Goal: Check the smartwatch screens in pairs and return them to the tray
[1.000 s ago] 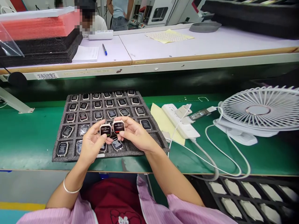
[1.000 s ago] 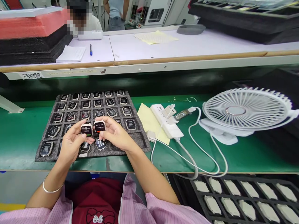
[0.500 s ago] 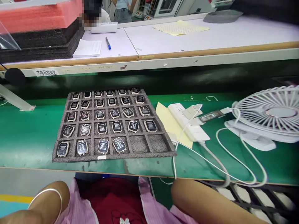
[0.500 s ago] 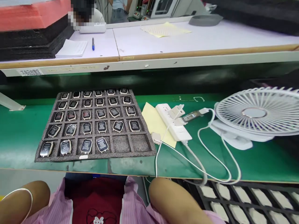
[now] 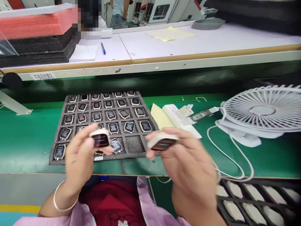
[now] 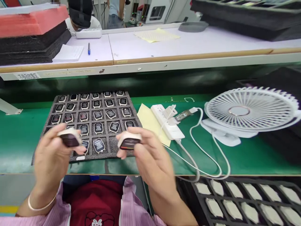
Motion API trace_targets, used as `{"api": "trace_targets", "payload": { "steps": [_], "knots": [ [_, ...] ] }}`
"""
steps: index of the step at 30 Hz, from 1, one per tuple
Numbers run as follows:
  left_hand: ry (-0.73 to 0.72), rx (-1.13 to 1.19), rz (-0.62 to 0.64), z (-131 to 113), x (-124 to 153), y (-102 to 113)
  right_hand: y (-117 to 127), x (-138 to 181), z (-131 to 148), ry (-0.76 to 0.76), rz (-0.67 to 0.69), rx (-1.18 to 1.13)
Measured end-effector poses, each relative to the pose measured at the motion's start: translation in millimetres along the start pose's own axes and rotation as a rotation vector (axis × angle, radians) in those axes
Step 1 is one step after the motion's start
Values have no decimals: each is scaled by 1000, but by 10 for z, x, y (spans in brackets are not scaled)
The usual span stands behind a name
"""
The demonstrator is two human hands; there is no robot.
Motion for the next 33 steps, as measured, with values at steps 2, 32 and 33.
{"api": "trace_targets", "payload": {
  "steps": [2,32,33],
  "knots": [
    [147,-27,109,277,19,-177,-11,-105,-98,-42,43,-49],
    [-511,-1528,287,-32,-7,434,979,-471,-484,-20,2,705],
    [-475,-1552,117,-120,-23,725,1012,-525,-534,-70,-37,662]
  ]
}}
Point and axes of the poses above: each hand's wrist, its own x-axis away from the middle knuckle, its own y-axis out of the back of the hand, z = x × y, the point moved 4 cm from there along -x, towards the middle knuckle, and after that the axes turned 14 degrees about -y, right-handed, at the moved point
